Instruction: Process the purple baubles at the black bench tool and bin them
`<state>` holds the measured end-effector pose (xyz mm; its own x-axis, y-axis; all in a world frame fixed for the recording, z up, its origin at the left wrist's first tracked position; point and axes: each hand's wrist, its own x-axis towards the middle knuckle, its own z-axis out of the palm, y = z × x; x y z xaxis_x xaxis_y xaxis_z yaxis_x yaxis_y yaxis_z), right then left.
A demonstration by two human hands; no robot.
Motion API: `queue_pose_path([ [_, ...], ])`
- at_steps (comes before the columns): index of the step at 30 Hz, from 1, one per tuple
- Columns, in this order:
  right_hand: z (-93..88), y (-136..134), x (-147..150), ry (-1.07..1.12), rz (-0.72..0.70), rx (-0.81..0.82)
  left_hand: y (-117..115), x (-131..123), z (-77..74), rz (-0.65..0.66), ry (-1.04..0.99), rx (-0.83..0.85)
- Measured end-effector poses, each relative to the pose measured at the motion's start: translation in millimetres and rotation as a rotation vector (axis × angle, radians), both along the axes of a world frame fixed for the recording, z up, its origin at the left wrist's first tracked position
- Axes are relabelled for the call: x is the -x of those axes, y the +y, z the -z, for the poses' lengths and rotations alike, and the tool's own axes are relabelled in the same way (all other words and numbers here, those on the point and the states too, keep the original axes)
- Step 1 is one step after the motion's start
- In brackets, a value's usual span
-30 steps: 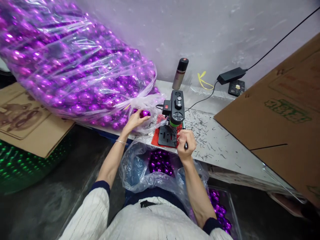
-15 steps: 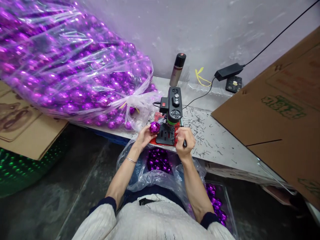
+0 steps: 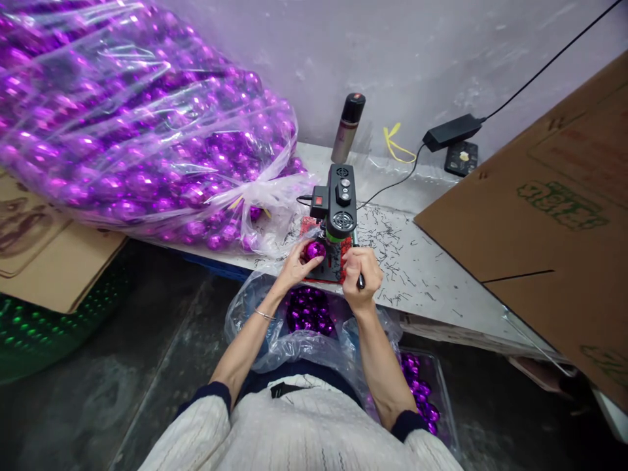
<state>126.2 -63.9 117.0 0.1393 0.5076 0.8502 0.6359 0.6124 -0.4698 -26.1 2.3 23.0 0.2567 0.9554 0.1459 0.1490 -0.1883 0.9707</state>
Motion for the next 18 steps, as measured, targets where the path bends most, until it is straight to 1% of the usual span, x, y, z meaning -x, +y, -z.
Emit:
queue_pose_path([
  [2, -1.3, -0.1, 0.0, -0.011, 0.004, -0.005, 0.9, -0.1, 0.7, 0.021, 0.089, -0.098],
  [6, -2.9, 0.0, 0.4, -0.036, 0.02, -0.013, 0.8, 2.8, 0.0, 0.06, 0.192, -0.133],
  [11, -3.6, -0.7, 0.0, -0.034, 0.021, -0.004, 1.5, 6.1, -7.5, 0.128, 0.324, -0.26],
  [15, -9.7, -1.0, -1.2, -0.023, 0.005, 0.024, 6.1, -0.4, -15.9, 0.148, 0.411, -0.256],
  [18, -15.3, -1.2, -1.6, -0.011, 0.001, 0.039, 10.8, -10.3, -14.1, 0.137, 0.413, -0.251],
])
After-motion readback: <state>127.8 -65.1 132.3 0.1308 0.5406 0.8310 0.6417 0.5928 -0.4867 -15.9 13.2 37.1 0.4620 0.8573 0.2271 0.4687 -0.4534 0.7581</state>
